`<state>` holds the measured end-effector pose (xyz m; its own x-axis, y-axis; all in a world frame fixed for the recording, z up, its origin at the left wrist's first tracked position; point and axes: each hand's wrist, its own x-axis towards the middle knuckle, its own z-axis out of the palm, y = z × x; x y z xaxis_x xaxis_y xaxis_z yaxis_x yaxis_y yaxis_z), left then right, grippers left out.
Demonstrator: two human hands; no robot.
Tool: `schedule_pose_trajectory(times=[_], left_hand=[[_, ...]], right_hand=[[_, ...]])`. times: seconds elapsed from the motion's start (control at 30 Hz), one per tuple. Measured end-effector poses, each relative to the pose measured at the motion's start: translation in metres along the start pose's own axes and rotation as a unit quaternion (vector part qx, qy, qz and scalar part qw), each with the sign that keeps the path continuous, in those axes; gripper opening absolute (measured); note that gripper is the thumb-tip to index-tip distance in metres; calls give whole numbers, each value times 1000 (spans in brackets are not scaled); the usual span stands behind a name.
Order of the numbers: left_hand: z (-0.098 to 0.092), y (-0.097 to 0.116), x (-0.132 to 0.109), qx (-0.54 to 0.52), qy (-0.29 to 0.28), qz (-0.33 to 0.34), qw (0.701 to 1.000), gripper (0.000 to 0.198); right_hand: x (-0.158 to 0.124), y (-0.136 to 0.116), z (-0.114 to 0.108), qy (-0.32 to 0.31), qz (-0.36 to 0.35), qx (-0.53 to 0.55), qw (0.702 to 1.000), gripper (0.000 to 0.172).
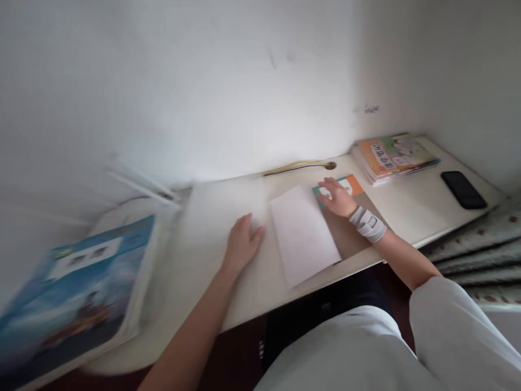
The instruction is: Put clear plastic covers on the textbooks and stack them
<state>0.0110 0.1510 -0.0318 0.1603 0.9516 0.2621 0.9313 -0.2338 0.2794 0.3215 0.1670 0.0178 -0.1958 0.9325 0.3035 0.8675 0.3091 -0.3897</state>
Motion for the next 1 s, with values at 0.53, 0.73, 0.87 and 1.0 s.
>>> schedule_pose_trajectory(times=[0.53,0.73,0.87,1.0], left_hand=[[-45,-18,-10,96,20,-46,994,36],[-52,-11,-39,167,9,2,986,31],[-52,5,-46,129,-69,39,988,37],[-51,20,-43,46,-78,-39,995,39]], right_hand=[[-185,238,-152,155,415,-265,857,38],[-154,221,-145,177,380,-262,869,41],[-106,146,-92,51,128,-139,981,39],[-64,45,-33,-56,-106,-54,991,49]])
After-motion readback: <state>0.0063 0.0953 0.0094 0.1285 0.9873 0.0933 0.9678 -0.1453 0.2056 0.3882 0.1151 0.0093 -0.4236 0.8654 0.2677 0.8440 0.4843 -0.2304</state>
